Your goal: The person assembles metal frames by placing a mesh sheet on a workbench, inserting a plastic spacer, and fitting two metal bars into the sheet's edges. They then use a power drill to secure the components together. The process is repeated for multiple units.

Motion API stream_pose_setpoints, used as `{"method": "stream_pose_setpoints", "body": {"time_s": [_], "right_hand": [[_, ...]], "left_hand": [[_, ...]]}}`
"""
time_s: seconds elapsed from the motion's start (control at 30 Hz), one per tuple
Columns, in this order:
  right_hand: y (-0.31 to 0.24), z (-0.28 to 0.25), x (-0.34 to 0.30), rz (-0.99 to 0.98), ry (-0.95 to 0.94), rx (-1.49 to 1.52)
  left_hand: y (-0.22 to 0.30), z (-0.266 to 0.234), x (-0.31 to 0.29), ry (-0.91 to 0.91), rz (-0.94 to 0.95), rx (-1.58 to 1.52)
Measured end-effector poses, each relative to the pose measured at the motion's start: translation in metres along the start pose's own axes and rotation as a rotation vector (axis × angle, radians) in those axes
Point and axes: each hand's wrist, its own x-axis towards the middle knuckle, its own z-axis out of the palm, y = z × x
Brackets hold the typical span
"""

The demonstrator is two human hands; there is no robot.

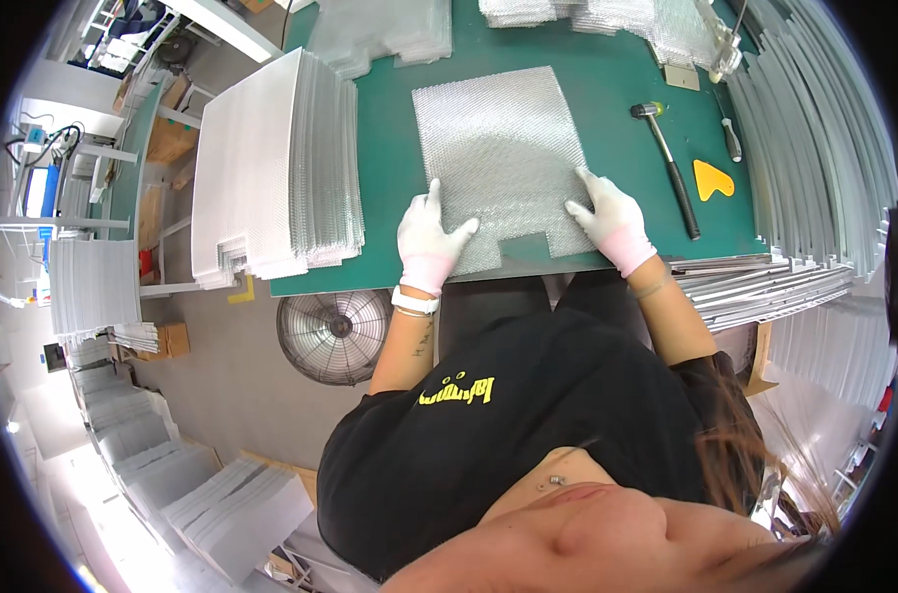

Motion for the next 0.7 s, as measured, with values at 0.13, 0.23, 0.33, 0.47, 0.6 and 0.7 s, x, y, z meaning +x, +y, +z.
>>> {"method": "stream_pose_setpoints", "body": {"time_s": [0.13, 0.23, 0.33, 0.47, 0.6, 0.7], "right_hand": [[0.004, -0.001, 0.003, -0.041, -0.031, -0.004], [0.018, -0.020, 0.021, -0.081, -0.069, 0.039], [0.056, -0.058, 0.085, -0.040, 0.033, 0.070], [0.187, -0.072, 0.188, 0.594, 0.424, -0.239], [0.237, -0.069, 0.201, 0.565, 0.313, -0.267], [0.275, -0.089, 0.187, 0.265, 0.388, -0.232]], "left_hand": [[0.004, -0.003, 0.005, -0.039, -0.040, 0.026], [0.024, -0.024, 0.015, -0.214, -0.226, 0.071], [0.022, -0.034, 0.025, -0.196, -0.073, 0.200], [0.008, -0.027, 0.033, -0.308, 0.154, 0.223], [0.013, -0.024, 0.011, -0.342, 0.168, 0.214], [0.027, -0.024, -0.007, -0.078, 0.159, 0.197]]}}
